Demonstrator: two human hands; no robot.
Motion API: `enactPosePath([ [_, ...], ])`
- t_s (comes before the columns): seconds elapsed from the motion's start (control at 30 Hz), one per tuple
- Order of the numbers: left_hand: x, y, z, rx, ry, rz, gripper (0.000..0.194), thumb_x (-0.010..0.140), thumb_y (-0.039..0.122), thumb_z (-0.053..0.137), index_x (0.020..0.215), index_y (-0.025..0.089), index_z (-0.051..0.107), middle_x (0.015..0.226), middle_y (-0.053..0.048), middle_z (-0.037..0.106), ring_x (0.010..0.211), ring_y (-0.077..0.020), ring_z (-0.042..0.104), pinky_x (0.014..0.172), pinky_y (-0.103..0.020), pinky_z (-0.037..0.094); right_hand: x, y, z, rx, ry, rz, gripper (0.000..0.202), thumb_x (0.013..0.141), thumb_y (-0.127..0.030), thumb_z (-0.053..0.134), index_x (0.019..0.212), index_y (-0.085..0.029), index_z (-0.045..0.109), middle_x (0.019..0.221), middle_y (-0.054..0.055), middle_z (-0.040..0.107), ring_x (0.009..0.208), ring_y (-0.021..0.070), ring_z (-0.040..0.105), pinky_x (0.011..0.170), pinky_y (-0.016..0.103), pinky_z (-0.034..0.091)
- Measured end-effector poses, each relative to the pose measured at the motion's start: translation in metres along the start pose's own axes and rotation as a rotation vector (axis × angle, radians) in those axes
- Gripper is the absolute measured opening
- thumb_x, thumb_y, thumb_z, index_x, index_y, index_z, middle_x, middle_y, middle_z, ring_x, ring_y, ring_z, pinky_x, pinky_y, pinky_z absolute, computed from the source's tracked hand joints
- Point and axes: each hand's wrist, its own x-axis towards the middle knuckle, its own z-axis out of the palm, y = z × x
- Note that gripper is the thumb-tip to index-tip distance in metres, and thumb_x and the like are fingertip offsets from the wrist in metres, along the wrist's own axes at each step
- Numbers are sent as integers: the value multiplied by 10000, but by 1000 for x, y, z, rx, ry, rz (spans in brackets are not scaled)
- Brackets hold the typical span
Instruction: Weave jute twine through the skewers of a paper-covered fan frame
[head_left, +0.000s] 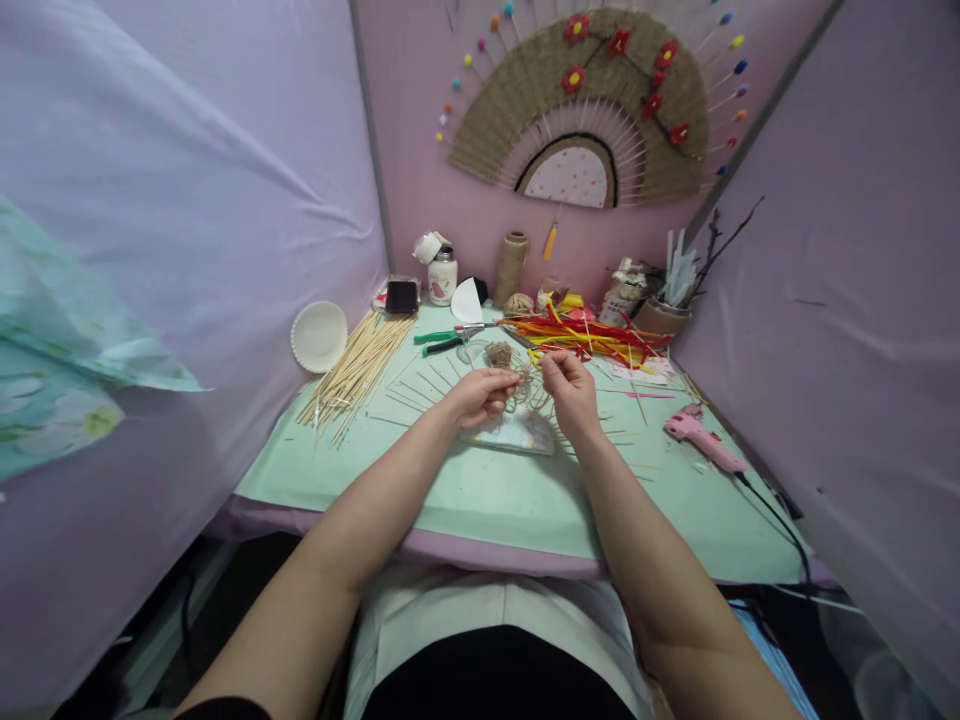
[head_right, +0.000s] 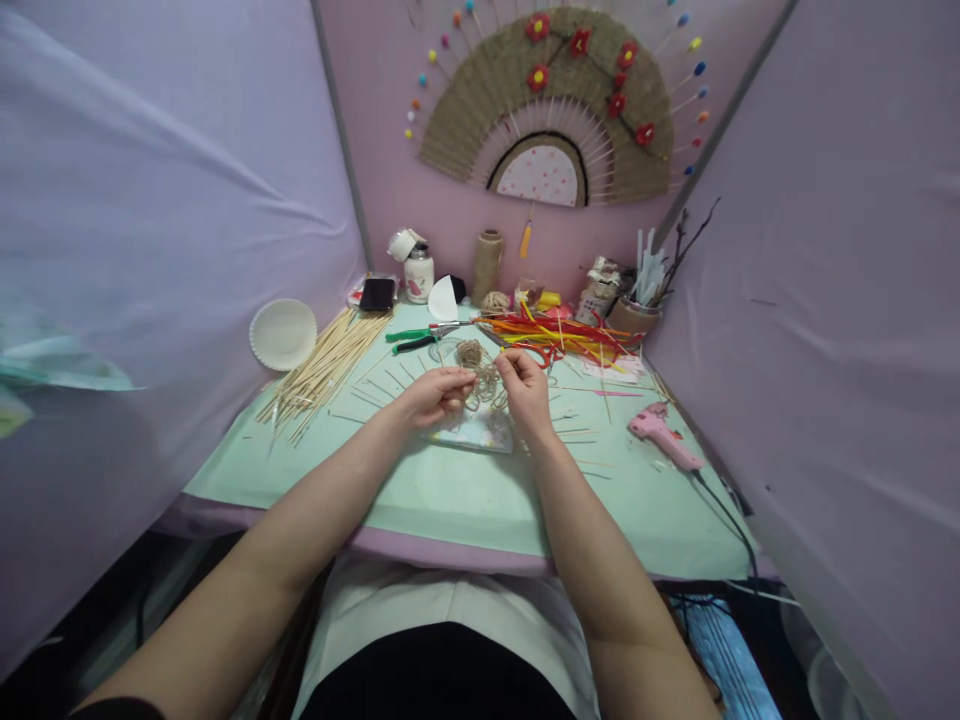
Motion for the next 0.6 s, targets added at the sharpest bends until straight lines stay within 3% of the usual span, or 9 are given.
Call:
enactPosePath([
  [0.2,2,4,-7,-121,29,-87,152,772,101,681,663,90,576,505,62,407,365,23,224,330,-105,128,3,0,-6,-142,-20,-191,194,865,-386,595,762,-222,610,996,61,567,1068,226,538,964,404,407],
  [0.4,3,8,-9,-151,156,-85,254,772,80,664,600,129,484,488,86,356,342,22,185,320,-119,107,-3,-8,-4,-334,-103,-354,141,872,-327,606,785,-229,657,990,62,579,1019,229,538,949,431,392],
  [0.5,3,6,-7,-70,196,17,287,729,101,715,572,134,477,471,95,329,353,17,197,341,-139,105,-4,-9,-2,-355,-59,-362,150,880,-322,594,783,-224,652,965,59,586,991,223,543,928,418,402],
  [0.6,3,0,-5,89,238,119,180,708,158,747,639,124,584,442,96,333,355,-2,215,362,-173,115,-4,-6,-1,-322,17,-313,162,881,-325,582,772,-218,635,914,53,596,952,217,554,901,401,421],
])
